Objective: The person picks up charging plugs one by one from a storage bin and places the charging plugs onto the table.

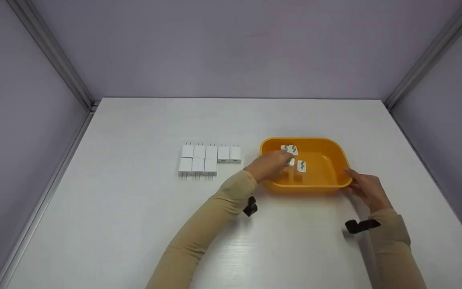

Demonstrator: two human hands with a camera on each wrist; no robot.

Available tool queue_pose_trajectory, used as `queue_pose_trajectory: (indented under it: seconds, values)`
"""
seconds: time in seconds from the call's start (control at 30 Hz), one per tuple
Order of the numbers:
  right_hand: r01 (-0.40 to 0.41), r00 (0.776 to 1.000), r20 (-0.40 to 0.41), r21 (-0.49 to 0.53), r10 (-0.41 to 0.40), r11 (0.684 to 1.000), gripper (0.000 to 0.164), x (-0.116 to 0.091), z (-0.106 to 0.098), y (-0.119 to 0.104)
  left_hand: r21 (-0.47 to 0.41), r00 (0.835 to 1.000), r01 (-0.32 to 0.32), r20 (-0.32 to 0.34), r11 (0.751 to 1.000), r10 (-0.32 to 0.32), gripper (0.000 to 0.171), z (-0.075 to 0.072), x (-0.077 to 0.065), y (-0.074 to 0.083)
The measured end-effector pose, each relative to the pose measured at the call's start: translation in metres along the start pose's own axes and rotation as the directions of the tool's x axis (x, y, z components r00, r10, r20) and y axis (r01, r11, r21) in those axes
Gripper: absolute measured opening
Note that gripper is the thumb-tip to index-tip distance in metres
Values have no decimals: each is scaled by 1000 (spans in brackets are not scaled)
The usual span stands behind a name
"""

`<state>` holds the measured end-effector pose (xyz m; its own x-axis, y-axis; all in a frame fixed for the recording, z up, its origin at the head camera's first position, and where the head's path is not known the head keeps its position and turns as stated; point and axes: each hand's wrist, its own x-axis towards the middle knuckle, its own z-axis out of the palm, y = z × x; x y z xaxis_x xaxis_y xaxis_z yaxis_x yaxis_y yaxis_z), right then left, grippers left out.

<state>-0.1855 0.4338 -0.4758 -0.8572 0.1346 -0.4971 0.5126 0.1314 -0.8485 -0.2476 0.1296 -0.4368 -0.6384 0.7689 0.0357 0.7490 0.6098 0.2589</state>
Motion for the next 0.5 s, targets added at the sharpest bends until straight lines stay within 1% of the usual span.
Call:
queue_pose_trajectory:
  seconds: [0.07,0.17,0.33,0.5]
  values:
    - [15,1000,9,39,-16,999,76,0,-1,0,9,1000,-9,-17,1000,9,33,-2,0,0]
    - [25,999,17,64,-26,998,71,0,-2,1,-1,999,-12,-30,1000,12,33,-3,0,0]
    - [26,999,22,86,-28,996,71,1,-2,1,-19,998,-31,-61,999,30,34,-5,-3,-1]
    - [29,999,25,75,-31,997,77,1,-1,1,-6,990,-64,-128,998,63,33,-6,-8,-1]
